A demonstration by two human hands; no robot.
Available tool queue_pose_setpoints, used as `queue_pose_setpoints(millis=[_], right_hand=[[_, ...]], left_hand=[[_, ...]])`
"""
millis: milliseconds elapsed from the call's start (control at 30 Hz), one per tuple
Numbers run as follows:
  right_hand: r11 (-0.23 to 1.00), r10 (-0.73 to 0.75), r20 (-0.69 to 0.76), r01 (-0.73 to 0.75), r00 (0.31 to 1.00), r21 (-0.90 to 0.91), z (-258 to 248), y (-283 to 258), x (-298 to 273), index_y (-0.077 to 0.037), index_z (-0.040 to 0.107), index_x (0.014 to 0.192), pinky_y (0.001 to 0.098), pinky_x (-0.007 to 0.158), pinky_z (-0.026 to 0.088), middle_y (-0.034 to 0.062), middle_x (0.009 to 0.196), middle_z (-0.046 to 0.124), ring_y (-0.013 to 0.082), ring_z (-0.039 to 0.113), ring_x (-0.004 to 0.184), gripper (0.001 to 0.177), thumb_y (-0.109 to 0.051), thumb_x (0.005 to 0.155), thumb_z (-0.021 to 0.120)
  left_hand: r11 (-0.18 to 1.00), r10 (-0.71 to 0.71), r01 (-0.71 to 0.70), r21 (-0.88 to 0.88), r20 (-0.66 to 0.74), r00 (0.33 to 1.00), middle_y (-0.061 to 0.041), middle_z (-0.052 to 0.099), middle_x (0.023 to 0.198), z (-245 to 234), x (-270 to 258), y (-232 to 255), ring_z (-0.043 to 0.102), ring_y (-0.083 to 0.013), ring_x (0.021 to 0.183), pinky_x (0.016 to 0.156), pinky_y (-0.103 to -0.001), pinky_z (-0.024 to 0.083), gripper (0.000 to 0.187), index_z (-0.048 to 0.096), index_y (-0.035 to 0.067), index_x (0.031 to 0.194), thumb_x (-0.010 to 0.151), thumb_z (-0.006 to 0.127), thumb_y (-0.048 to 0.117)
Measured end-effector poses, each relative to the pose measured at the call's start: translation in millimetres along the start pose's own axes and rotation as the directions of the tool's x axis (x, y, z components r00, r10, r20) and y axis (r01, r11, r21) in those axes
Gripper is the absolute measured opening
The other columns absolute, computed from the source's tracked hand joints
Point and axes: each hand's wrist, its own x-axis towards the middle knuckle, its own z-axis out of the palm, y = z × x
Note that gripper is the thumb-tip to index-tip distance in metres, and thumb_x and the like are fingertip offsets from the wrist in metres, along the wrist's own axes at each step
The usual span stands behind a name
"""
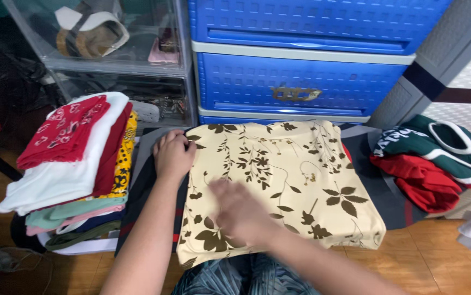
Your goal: The person folds a patterned top and a red bandana by hand on a mat, smoothing the fabric with their palms and stacking them near other clothes.
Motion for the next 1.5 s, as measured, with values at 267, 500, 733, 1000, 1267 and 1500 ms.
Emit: queue_pose_setpoints(millis=[267,500,733,1000,1267,1500], right_hand=[[0.790,0.550,-0.246,-0.593,0.798,-0.158,-67,185,-42,-0.005,0.024,0.156,0.0497,0.121,0.016,0.0157,0.164,0.025,0.0337,0.020,0.152,0.070,-0.047,0.103,0.043],[0.849,0.440,-0.098,-0.449,0.893,-0.278,-37,110,-64,0.004,0.015,0.161,0.0459,0.125,0.011,0.0237,0.167,0.018,0.0322,0.015,0.154,0.084,-0.057,0.104,0.028],[0.725,0.669,-0.084,-0.673,0.738,-0.144,-74,171,-1,-0.008,0.012,0.162,0.0442,0.126,0.006,0.0112,0.170,0.013,0.0263,0.008,0.158,0.079,-0.055,0.101,0.026],[0.918,0.242,-0.183,-0.286,0.953,-0.276,-23,103,-2,0.005,0.027,0.153,0.0515,0.125,0.015,0.0236,0.164,0.025,0.0364,0.018,0.155,0.070,-0.036,0.100,0.046],[0.782,0.619,0.007,-0.616,0.785,-0.092,-63,123,0,-0.010,0.020,0.161,0.0446,0.127,0.013,0.0106,0.170,0.019,0.0343,0.018,0.155,0.074,-0.042,0.099,0.044],[0.703,0.668,-0.113,-0.673,0.736,-0.228,-78,191,-14,-0.005,0.011,0.162,0.0420,0.127,0.007,0.0141,0.171,0.008,0.0284,0.003,0.157,0.079,-0.055,0.101,0.021]], left_hand=[[1.000,-0.003,0.002,0.016,0.037,0.999,-0.002,0.065,0.132,-4,2,1,0.054,-0.0260,0.127,0.113,-0.048,0.032,0.027,0.075,0.009,0.086,0.088,0.069,0.035],[0.999,-0.046,0.043,0.029,0.074,0.996,-0.002,0.065,0.131,-4,1,3,0.053,-0.0269,0.127,0.113,-0.048,0.032,0.027,0.074,0.009,0.091,0.088,0.068,0.036],[0.999,-0.011,0.011,0.043,0.020,1.000,-0.003,0.065,0.133,1,-1,-1,0.054,-0.0260,0.127,0.113,-0.046,0.033,0.028,0.072,0.008,0.088,0.091,0.066,0.035],[0.998,-0.054,0.052,0.035,0.038,0.998,-0.001,0.065,0.131,-4,3,7,0.052,-0.0259,0.127,0.111,-0.048,0.031,0.026,0.073,0.009,0.087,0.087,0.069,0.034],[0.999,-0.020,0.020,0.029,0.028,0.999,-0.002,0.065,0.132,-4,2,3,0.053,-0.0250,0.128,0.113,-0.047,0.032,0.028,0.073,0.008,0.089,0.089,0.067,0.035],[1.000,-0.024,0.024,0.012,0.039,0.999,-0.002,0.065,0.132,-6,1,5,0.054,-0.0254,0.127,0.115,-0.046,0.031,0.029,0.072,0.007,0.088,0.091,0.066,0.035]])
